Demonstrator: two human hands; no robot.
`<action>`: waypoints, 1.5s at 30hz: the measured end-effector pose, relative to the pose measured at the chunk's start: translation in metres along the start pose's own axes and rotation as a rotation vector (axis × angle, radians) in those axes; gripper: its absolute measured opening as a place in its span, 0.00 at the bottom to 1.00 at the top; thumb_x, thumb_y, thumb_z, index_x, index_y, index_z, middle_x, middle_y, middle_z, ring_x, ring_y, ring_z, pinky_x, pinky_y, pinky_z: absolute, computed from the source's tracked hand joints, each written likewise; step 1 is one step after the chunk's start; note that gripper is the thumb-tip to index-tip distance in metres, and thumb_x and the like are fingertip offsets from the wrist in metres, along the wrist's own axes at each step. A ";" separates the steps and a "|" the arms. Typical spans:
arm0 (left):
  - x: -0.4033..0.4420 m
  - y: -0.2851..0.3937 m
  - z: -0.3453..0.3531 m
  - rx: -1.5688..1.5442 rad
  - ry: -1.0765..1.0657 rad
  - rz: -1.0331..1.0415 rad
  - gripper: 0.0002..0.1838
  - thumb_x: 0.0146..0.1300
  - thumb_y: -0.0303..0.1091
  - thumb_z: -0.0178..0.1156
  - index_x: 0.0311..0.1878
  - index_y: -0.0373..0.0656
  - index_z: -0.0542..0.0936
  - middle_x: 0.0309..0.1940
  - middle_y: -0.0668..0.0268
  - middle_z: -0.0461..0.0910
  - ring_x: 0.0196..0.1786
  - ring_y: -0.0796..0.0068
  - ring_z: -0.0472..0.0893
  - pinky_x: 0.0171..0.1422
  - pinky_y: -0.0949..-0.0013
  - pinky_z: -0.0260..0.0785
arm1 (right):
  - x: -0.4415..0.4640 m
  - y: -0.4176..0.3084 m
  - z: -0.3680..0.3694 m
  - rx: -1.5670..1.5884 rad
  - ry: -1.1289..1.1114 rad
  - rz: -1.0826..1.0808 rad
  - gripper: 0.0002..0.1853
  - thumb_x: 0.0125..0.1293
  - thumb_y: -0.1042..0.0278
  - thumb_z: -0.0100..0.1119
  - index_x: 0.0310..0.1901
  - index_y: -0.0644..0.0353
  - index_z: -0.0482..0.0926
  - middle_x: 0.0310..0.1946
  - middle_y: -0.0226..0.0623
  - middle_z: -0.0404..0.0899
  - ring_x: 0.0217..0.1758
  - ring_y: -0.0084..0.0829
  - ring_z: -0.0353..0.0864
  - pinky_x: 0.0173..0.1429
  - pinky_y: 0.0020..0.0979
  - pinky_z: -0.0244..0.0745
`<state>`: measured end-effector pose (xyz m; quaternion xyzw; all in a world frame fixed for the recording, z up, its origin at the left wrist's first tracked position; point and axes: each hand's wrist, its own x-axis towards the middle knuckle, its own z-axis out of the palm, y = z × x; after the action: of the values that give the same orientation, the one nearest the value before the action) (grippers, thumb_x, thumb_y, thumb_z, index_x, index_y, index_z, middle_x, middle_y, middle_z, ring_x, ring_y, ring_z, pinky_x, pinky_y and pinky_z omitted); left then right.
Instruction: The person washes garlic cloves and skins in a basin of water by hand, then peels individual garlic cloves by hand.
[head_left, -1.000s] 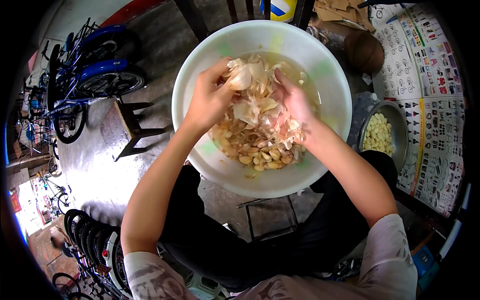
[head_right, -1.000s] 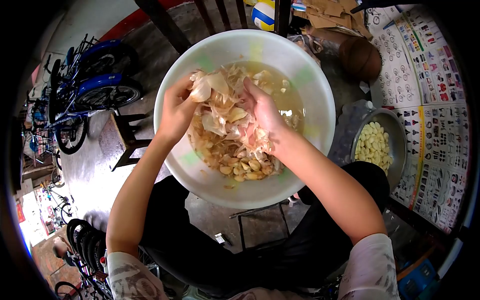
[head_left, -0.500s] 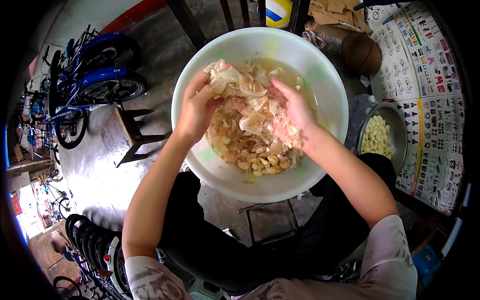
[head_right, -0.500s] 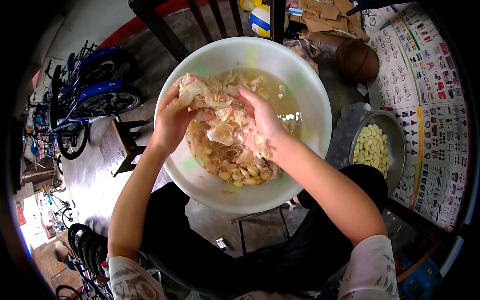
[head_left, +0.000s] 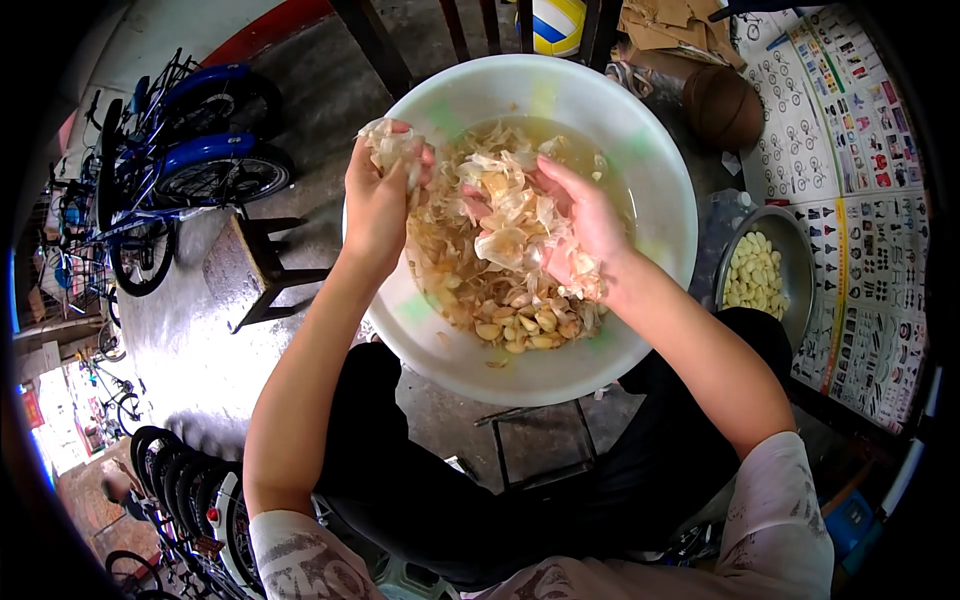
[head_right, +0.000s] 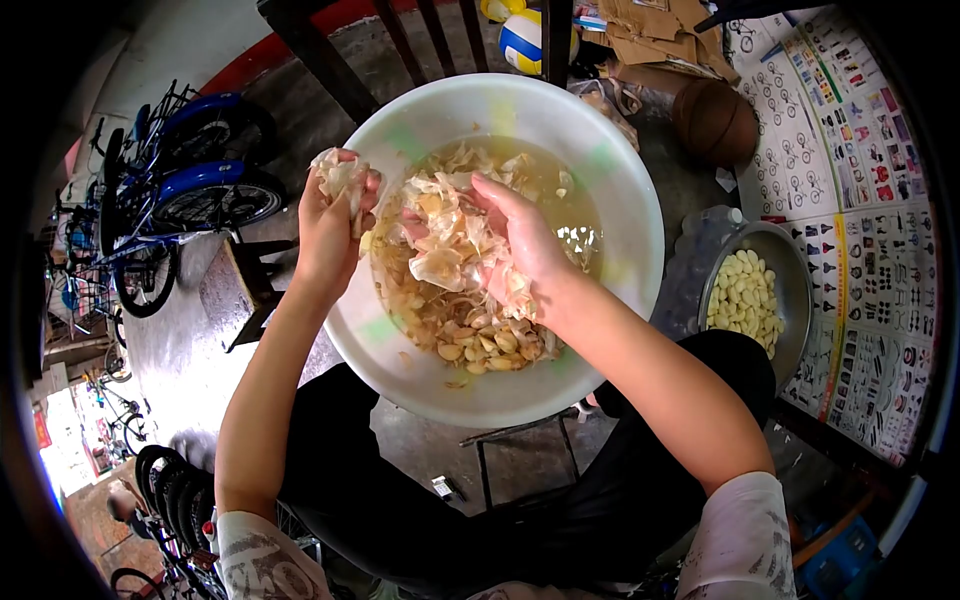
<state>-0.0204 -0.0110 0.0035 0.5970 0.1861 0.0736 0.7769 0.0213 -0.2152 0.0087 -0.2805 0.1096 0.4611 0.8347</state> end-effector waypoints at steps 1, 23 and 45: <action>0.000 -0.001 -0.002 0.055 -0.009 -0.005 0.08 0.72 0.32 0.52 0.51 0.46 0.76 0.39 0.69 0.76 0.33 0.84 0.69 0.36 0.79 0.63 | 0.001 0.000 -0.001 0.000 -0.040 0.004 0.24 0.74 0.52 0.46 0.61 0.62 0.71 0.55 0.46 0.79 0.58 0.38 0.81 0.63 0.44 0.77; -0.014 0.015 0.010 0.590 -0.325 0.214 0.10 0.62 0.24 0.64 0.46 0.35 0.79 0.47 0.66 0.81 0.50 0.78 0.78 0.57 0.71 0.71 | 0.002 0.000 0.004 -0.183 -0.001 -0.026 0.17 0.71 0.74 0.49 0.59 0.70 0.71 0.53 0.48 0.78 0.56 0.41 0.82 0.59 0.36 0.81; 0.007 -0.028 0.003 1.555 -0.280 0.528 0.20 0.67 0.38 0.57 0.62 0.46 0.73 0.57 0.61 0.74 0.57 0.59 0.76 0.55 0.57 0.74 | 0.080 -0.006 -0.081 -1.891 0.261 -0.629 0.14 0.73 0.75 0.49 0.58 0.67 0.67 0.49 0.44 0.75 0.52 0.39 0.78 0.62 0.38 0.73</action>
<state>-0.0157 -0.0190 -0.0239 0.9910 -0.0605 0.0288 0.1160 0.0759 -0.2073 -0.0909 -0.8927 -0.2901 0.0831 0.3347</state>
